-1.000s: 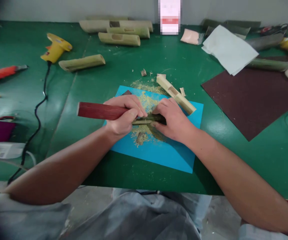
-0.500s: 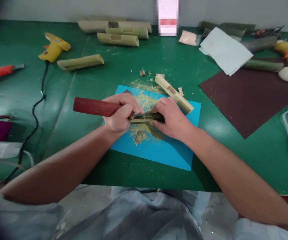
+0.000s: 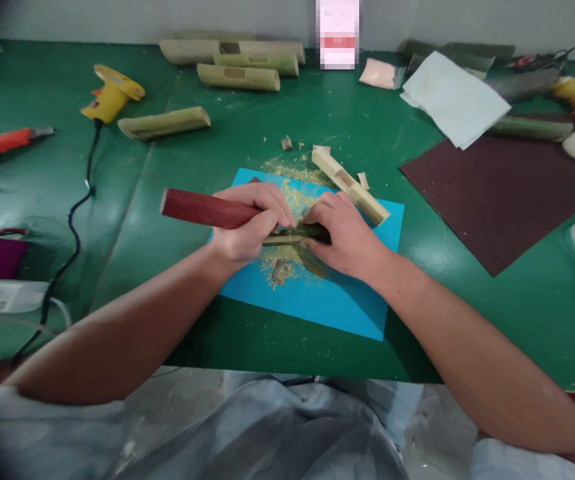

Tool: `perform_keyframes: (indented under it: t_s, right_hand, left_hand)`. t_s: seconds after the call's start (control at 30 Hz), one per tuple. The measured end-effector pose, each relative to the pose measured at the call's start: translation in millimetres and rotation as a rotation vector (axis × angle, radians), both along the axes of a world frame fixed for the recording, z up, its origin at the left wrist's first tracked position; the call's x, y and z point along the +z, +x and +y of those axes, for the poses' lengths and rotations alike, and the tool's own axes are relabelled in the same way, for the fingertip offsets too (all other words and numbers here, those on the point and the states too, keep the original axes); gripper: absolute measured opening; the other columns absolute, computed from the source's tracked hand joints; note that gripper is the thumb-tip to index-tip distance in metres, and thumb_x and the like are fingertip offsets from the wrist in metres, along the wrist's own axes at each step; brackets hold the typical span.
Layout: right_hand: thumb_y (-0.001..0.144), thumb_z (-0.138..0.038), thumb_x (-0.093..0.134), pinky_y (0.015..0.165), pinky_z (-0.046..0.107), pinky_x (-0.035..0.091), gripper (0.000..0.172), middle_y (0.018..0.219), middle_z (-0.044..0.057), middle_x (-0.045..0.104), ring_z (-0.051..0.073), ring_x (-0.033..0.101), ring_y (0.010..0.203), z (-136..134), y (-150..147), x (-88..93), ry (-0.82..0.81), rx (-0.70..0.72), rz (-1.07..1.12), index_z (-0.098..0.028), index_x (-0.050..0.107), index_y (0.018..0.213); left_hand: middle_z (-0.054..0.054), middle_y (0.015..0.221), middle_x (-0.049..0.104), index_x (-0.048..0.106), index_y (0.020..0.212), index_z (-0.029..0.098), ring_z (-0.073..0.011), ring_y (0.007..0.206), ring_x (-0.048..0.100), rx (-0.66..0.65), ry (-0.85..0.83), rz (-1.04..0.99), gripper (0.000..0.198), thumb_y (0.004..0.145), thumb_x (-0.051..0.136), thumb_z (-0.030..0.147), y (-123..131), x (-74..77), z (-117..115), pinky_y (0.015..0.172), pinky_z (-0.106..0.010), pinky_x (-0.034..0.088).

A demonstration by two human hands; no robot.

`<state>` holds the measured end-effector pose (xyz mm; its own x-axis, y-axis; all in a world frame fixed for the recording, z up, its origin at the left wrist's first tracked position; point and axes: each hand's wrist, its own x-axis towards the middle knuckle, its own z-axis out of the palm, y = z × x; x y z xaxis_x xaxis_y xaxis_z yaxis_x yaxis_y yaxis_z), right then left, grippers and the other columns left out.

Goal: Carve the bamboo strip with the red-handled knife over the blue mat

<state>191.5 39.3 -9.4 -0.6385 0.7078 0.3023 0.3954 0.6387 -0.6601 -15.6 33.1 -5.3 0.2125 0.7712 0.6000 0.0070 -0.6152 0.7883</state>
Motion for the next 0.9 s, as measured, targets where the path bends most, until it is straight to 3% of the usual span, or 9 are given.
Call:
perform_keyframes:
  t_s: [0.23,0.47,0.73,0.9]
  right_hand:
    - [0.089,-0.038,0.070,0.087,0.043,0.042,0.019,0.097,0.007,0.062,0.025,0.056,0.095,-0.6,-0.5,0.6,0.009,-0.009,-0.005,-0.023,0.060,0.095]
    - [0.087,-0.038,0.071,0.087,0.043,0.042,0.019,0.097,0.006,0.062,0.025,0.056,0.094,-0.1,-1.4,1.8,-0.008,-0.025,-0.023,-0.024,0.060,0.094]
    - [0.086,-0.034,0.070,0.085,0.043,0.040,0.017,0.093,0.006,0.060,0.025,0.055,0.092,0.1,-2.4,0.3,0.018,-0.012,0.009,-0.024,0.057,0.091]
    - [0.086,-0.035,0.070,0.085,0.042,0.040,0.018,0.093,0.004,0.060,0.024,0.054,0.092,0.2,-2.9,-0.8,0.015,-0.023,-0.005,-0.025,0.055,0.090]
  left_hand:
    - [0.000,0.064,0.068,0.063,0.065,0.021,-0.0135,0.057,0.061,0.069,0.079,-0.072,0.024,0.088,0.066,0.025,3.9,-4.4,-0.9,0.056,-0.031,0.047]
    - [0.001,0.062,0.067,0.065,0.065,0.022,-0.0128,0.057,0.062,0.108,0.046,-0.132,0.028,0.091,0.068,0.032,3.3,-6.3,-0.1,0.054,-0.029,0.047]
    - [-0.003,0.075,0.075,0.073,0.074,0.020,-0.0148,0.064,0.067,0.005,-0.044,0.005,0.020,0.089,0.067,0.030,1.6,0.2,-2.7,0.063,-0.030,0.055]
    - [-0.002,0.073,0.075,0.073,0.073,0.020,-0.0153,0.064,0.067,0.019,-0.026,0.015,0.018,0.088,0.066,0.026,0.1,0.1,-0.9,0.062,-0.030,0.054]
